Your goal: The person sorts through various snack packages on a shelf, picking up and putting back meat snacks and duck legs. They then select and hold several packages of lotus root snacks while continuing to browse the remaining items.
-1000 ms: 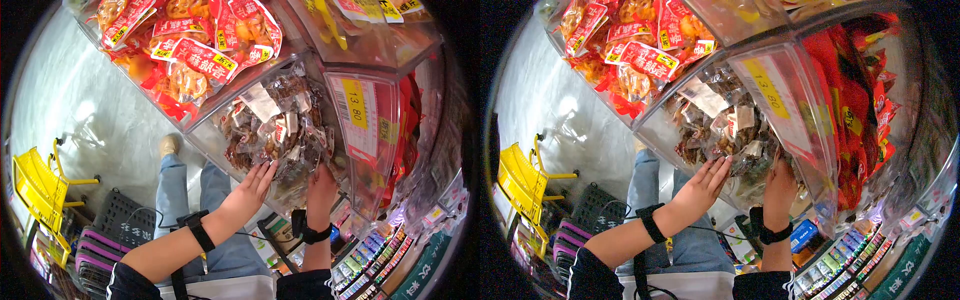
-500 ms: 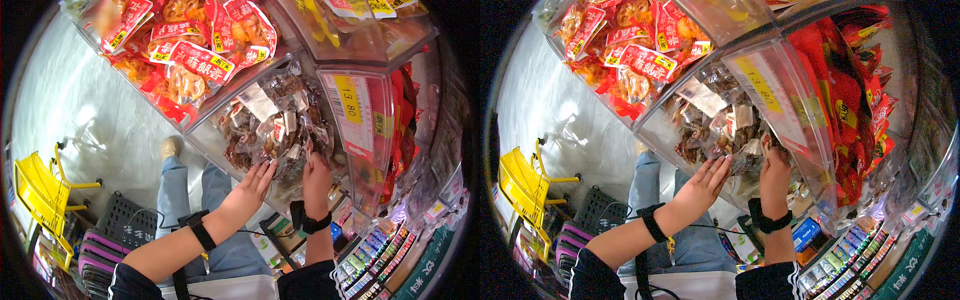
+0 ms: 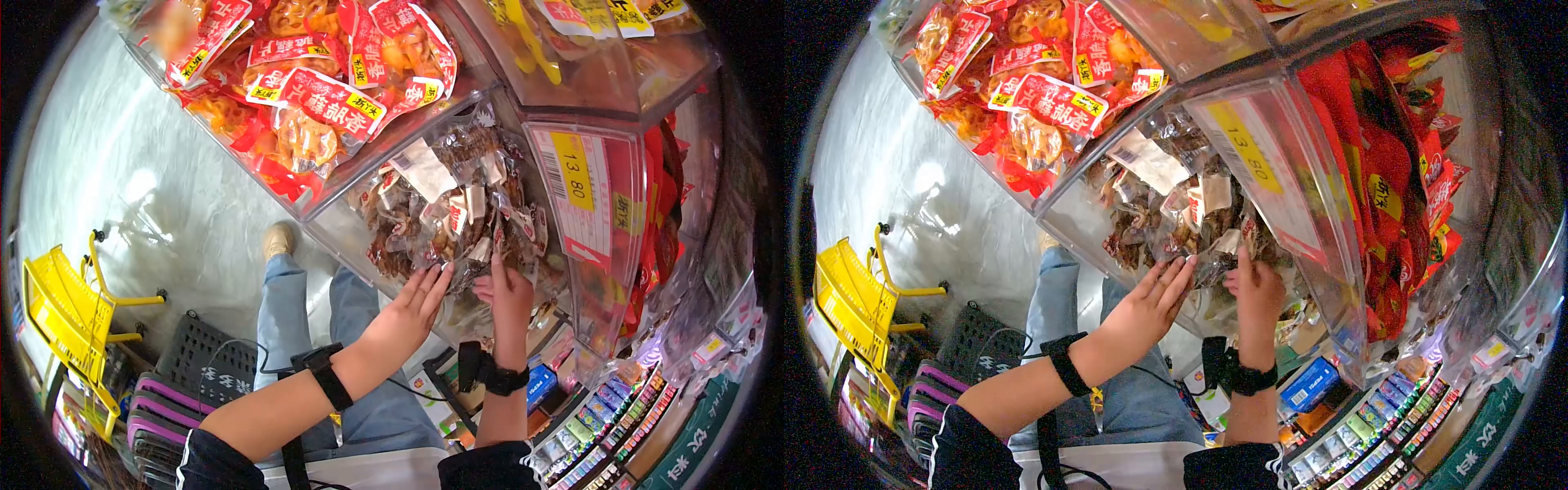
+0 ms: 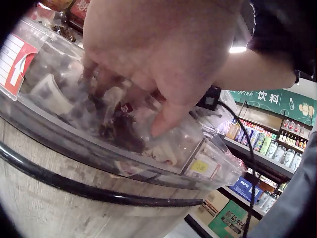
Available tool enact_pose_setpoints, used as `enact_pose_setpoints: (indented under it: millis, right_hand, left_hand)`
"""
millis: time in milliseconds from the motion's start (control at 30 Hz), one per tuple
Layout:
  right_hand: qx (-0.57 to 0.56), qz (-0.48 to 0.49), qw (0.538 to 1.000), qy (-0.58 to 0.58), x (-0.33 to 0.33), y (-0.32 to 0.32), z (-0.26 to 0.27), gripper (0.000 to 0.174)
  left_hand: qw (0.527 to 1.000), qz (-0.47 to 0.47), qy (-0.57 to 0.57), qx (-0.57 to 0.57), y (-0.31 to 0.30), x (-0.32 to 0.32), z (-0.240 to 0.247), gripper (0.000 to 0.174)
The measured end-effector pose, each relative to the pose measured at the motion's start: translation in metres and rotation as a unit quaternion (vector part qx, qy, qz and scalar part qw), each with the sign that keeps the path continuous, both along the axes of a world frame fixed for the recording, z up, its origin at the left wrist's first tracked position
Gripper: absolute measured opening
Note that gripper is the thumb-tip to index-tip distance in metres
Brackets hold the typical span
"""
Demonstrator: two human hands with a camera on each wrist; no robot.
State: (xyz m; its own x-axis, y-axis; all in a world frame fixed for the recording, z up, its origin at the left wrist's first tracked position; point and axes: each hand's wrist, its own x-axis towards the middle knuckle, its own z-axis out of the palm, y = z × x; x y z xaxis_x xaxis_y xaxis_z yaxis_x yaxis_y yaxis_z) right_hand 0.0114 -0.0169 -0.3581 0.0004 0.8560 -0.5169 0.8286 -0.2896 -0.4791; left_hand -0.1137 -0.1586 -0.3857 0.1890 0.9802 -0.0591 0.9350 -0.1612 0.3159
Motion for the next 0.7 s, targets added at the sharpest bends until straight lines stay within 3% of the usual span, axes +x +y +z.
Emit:
enact_pose_setpoints:
  millis: [67,167,267,300,433,533,633,700]
  right_hand:
    - [0.001,-0.006,0.999,0.032,-0.007,-0.009,0.007,0.043]
    - [0.14,0.219,0.953,-0.155,-0.007,-0.015,0.002,0.059]
    - [0.172,0.323,0.916,-0.163,-0.003,-0.015,-0.011,0.075]
    - [0.084,0.282,0.94,-0.172,-0.008,-0.011,-0.011,0.084]
    - [0.081,0.292,0.944,-0.134,-0.006,0.006,-0.017,0.083]
    - [0.142,0.344,0.919,-0.128,-0.01,0.005,-0.013,0.076]
    - [0.222,0.322,0.907,-0.157,-0.002,0.005,-0.018,0.065]
    - [0.163,0.329,0.915,-0.165,-0.002,0.01,-0.006,0.066]
  left_hand:
    - [1.0,-0.003,0.001,-0.004,0.0,0.001,0.001,0.051]
    - [1.0,0.002,0.003,-0.004,0.001,0.001,-0.001,0.052]
    - [1.0,-0.001,0.0,-0.007,0.0,0.002,0.001,0.049]
    - [1.0,-0.002,-0.011,-0.005,0.0,0.001,0.0,0.047]
    - [0.998,-0.006,-0.056,-0.01,-0.001,-0.002,0.002,0.041]
    - [0.998,0.001,-0.05,-0.024,0.0,0.001,0.002,0.039]
    - [0.989,0.033,-0.138,-0.031,0.001,0.002,0.007,0.038]
    - [0.98,0.059,-0.188,-0.001,0.002,0.001,0.011,0.038]
